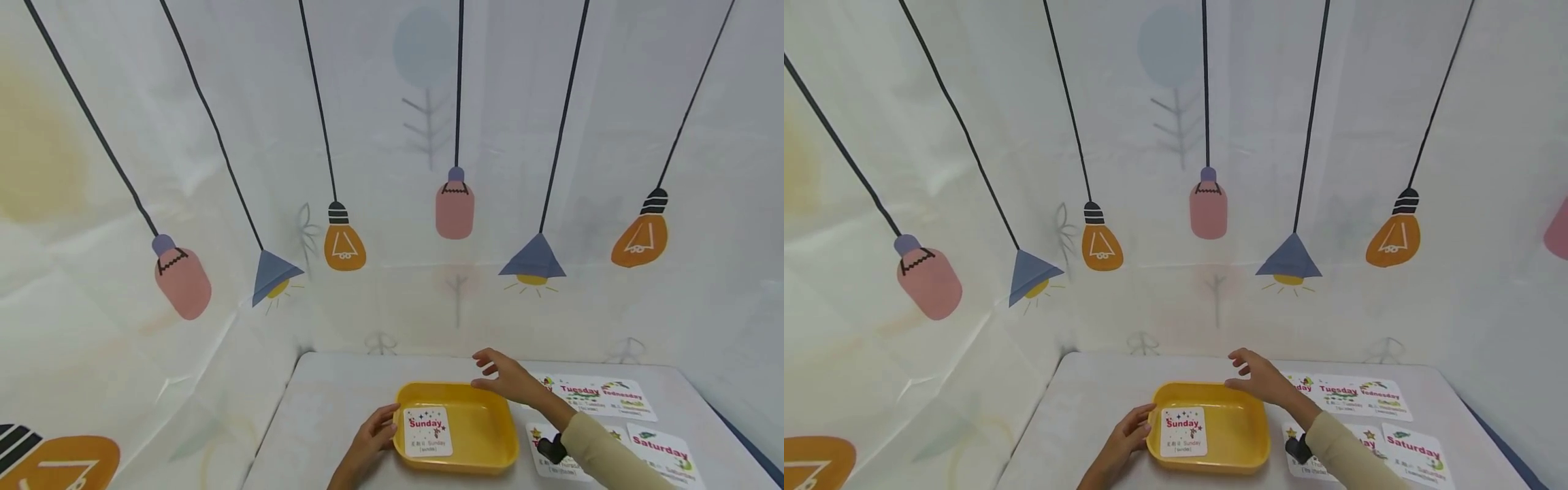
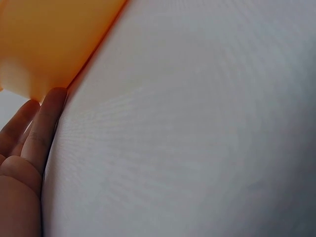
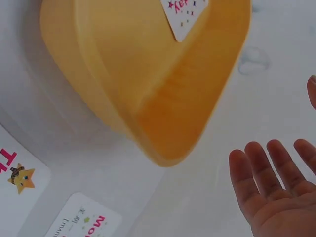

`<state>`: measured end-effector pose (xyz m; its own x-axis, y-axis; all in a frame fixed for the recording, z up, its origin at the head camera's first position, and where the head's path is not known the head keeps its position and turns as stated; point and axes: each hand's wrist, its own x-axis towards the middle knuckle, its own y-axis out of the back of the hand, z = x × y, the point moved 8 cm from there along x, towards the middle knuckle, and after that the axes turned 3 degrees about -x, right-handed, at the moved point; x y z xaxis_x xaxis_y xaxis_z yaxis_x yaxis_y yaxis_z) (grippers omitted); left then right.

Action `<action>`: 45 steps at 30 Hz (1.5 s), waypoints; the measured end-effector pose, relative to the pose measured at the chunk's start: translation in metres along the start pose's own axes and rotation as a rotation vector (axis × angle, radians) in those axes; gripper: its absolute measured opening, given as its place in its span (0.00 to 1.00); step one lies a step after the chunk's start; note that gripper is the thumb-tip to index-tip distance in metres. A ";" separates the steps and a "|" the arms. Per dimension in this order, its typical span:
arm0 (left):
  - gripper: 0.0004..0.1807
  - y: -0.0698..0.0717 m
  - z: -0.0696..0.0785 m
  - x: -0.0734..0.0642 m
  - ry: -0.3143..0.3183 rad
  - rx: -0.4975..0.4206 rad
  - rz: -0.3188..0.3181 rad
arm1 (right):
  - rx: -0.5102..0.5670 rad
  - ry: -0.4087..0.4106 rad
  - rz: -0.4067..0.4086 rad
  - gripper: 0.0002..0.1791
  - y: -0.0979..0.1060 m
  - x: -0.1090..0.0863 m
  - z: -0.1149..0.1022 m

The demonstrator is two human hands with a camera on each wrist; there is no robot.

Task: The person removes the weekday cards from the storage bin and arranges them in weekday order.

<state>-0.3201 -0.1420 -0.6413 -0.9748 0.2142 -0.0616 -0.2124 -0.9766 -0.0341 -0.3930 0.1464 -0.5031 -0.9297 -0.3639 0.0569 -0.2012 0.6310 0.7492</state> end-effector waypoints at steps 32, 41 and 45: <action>0.25 0.001 -0.001 -0.004 0.014 -0.007 0.002 | -0.122 0.366 -0.439 0.23 -0.097 0.026 -0.061; 0.27 0.002 -0.004 -0.004 0.047 -0.003 0.020 | -0.396 0.401 -0.441 0.28 -0.118 0.018 -0.061; 0.27 -0.001 -0.003 -0.004 0.043 -0.005 0.013 | -0.383 0.409 -0.438 0.28 -0.122 0.016 -0.057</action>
<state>-0.3163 -0.1418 -0.6439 -0.9736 0.2026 -0.1052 -0.1997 -0.9791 -0.0376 -0.3659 0.0244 -0.5556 -0.5824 -0.8047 -0.1155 -0.3375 0.1101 0.9348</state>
